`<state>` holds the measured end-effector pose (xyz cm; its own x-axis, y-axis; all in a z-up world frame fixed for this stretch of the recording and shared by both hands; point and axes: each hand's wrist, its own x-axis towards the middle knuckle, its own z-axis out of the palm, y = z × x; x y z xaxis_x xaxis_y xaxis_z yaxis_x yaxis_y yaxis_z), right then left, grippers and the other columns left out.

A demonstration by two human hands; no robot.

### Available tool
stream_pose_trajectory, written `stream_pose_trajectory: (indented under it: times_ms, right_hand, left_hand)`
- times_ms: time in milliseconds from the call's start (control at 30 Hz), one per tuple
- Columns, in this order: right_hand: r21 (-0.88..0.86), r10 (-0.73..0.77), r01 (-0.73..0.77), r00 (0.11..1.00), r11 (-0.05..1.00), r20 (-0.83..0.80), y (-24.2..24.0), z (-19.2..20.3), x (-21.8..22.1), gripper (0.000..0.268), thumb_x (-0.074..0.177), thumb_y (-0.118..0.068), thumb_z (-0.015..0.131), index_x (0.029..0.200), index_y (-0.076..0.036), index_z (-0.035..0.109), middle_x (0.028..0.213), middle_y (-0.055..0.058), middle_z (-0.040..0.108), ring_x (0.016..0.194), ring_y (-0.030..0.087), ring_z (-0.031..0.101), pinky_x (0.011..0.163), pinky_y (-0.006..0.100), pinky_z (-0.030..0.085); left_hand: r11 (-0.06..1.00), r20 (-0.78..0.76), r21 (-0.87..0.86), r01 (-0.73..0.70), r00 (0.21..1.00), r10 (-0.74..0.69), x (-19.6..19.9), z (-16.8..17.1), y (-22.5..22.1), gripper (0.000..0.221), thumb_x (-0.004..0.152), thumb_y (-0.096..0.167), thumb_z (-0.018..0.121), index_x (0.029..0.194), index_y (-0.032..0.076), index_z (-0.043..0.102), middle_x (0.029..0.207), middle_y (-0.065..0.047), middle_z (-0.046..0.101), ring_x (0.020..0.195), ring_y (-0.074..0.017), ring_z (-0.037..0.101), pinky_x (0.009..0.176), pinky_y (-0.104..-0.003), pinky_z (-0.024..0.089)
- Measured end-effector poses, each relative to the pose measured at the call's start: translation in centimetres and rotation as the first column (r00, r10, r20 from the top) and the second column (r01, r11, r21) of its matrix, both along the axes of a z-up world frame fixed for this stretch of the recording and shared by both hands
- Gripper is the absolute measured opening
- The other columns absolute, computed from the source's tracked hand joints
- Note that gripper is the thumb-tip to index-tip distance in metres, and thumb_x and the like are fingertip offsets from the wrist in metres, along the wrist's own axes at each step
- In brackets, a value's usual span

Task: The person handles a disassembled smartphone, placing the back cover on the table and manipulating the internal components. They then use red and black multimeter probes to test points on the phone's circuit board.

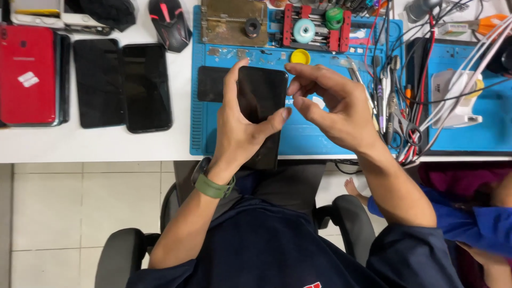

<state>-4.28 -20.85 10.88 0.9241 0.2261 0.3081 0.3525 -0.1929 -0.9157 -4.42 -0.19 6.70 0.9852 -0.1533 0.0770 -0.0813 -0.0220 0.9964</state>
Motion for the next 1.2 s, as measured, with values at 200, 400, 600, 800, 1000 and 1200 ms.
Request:
stream_pose_trajectory:
  times_ms: [200,400,600,800,1000,1200]
  right_hand:
    - [-0.141,0.018,-0.041,0.986,0.989,-0.165,-0.2,0.6,-1.1,0.046,0.109,0.005,0.068,0.154,0.006,0.061,0.11,0.009,0.061,0.099,0.017,0.06,0.096,0.03,0.056]
    - [-0.117,0.04,-0.067,0.975,0.991,-0.217,0.0,-0.4,-1.6,0.045,0.109,-0.002,0.071,0.153,0.006,0.062,0.109,0.008,0.06,0.097,0.016,0.059,0.095,0.029,0.057]
    - [-0.039,0.031,-0.043,0.967,0.998,-0.254,0.0,-2.4,-1.5,0.04,0.108,-0.005,0.072,0.147,0.004,0.068,0.101,0.003,0.063,0.092,0.011,0.056,0.086,0.026,0.052]
    - [-0.015,-0.017,0.014,0.968,1.0,-0.25,0.0,-2.3,-1.8,0.029,0.102,-0.001,0.071,0.129,0.01,0.073,0.095,0.012,0.075,0.084,0.015,0.067,0.077,0.027,0.057]
    - [-0.029,-0.029,0.022,0.968,0.999,-0.248,-0.4,-2.4,-2.0,0.013,0.099,0.006,0.074,0.112,0.007,0.074,0.087,0.015,0.075,0.081,0.019,0.073,0.081,0.031,0.061]
    - [-0.01,0.024,-0.028,0.965,1.0,-0.262,-1.0,-3.3,-1.6,0.013,0.101,-0.002,0.077,0.113,0.005,0.075,0.089,0.015,0.078,0.083,0.02,0.077,0.083,0.031,0.064]
  left_hand:
    - [0.956,0.149,0.28,0.091,0.979,-0.137,-0.4,-0.9,0.9,0.121,0.088,0.047,0.09,0.175,0.015,0.013,0.186,-0.016,0.031,0.168,-0.0375,0.048,0.122,-0.046,0.058]
    - [0.927,0.158,0.362,0.1,0.973,-0.166,-1.1,-1.7,2.4,0.122,0.094,0.049,0.091,0.179,0.024,0.006,0.146,-0.013,0.061,0.13,-0.0311,0.069,0.094,-0.041,0.064]
    - [0.876,0.049,0.469,0.112,0.987,-0.152,-1.5,-0.3,2.7,0.117,0.091,0.045,0.088,0.178,0.032,0.011,0.129,-0.009,0.052,0.112,-0.0293,0.067,0.07,-0.042,0.062]
    - [0.799,0.188,0.599,0.04,0.964,-0.189,-0.6,-0.2,2.8,0.111,0.092,0.049,0.09,0.174,0.027,0.02,0.127,-0.01,0.055,0.097,-0.0339,0.07,0.059,-0.045,0.061]
    - [0.714,0.338,0.7,0.019,0.872,-0.355,1.6,-0.8,4.0,0.108,0.098,0.054,0.091,0.177,0.025,0.022,0.118,-0.008,0.055,0.069,-0.0275,0.061,0.046,-0.041,0.047]
    - [0.631,0.399,0.775,0.015,0.763,-0.509,3.8,-0.6,4.4,0.105,0.088,0.05,0.093,0.169,0.017,0.035,0.114,-0.007,0.054,0.061,-0.025,0.055,0.039,-0.04,0.041]
